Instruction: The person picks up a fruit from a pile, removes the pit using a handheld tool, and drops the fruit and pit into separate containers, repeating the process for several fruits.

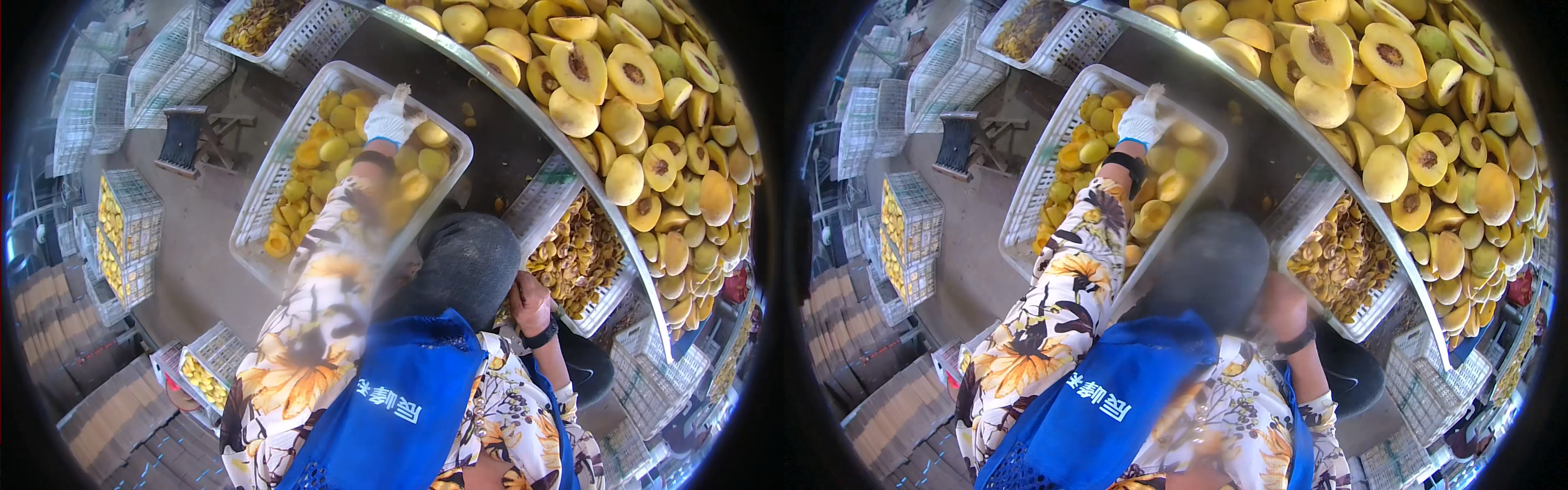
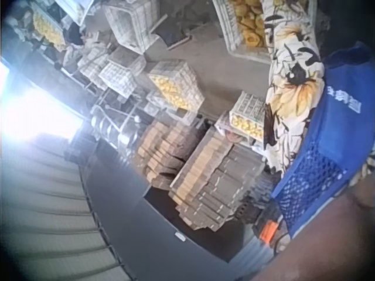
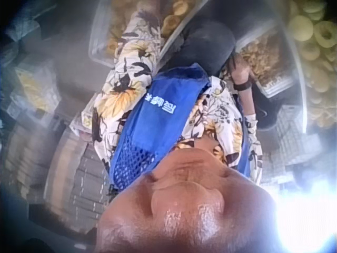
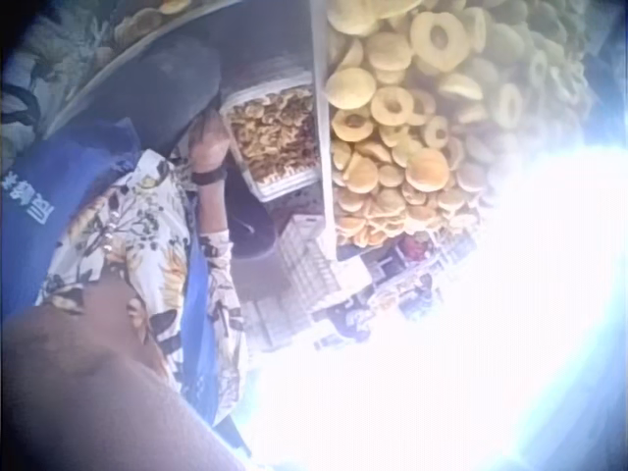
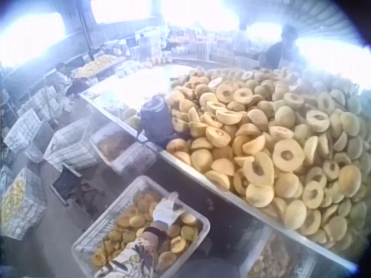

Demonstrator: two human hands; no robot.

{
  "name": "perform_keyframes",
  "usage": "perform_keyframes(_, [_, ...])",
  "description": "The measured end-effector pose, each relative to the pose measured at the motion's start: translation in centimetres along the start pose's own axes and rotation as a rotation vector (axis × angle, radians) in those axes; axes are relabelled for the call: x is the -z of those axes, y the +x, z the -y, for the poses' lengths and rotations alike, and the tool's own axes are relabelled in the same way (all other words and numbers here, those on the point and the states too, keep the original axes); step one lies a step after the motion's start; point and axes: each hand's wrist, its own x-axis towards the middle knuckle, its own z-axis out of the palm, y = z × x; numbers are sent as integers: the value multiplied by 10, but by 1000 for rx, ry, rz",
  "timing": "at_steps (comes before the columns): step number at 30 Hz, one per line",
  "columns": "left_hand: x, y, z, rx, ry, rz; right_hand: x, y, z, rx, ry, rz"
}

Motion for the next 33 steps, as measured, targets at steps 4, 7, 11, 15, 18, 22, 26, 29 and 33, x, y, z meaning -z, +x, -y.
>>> perform_keyframes(4, [-5, -1, 12, 33, -336, -159, 6, 1, 3, -48, 40, -3])
perform_keyframes(7, [-12, 19, 55, -254, 176, -678, 6, -2, -2, 29, 1, -25])
perform_keyframes(11, [-9, 45, 70, -150, 547, -413, 10, 0, -2, 88, -120, 48])
perform_keyframes(15, [-18, 59, 112, -302, 355, -265, 22, 2, 6, 108, -32, -19])
perform_keyframes(18, [19, 47, 85, -277, 392, -184, 35, 5, 16, 45, -52, -136])
perform_keyframes(22, [75, -14, -28, -434, 86, -447, 55, -5, 3, 26, -98, -284])
perform_keyframes(26, [78, -71, -154, -946, -131, -528, 87, -20, -28, -14, -319, -572])
perform_keyframes(29, [82, -103, -222, -1194, -163, -488, 130, -24, -52, -214, -467, -793])
perform_keyframes(33, [67, -129, -276, -1339, -210, -362, 191, -36, -90, -445, -407, -1018])
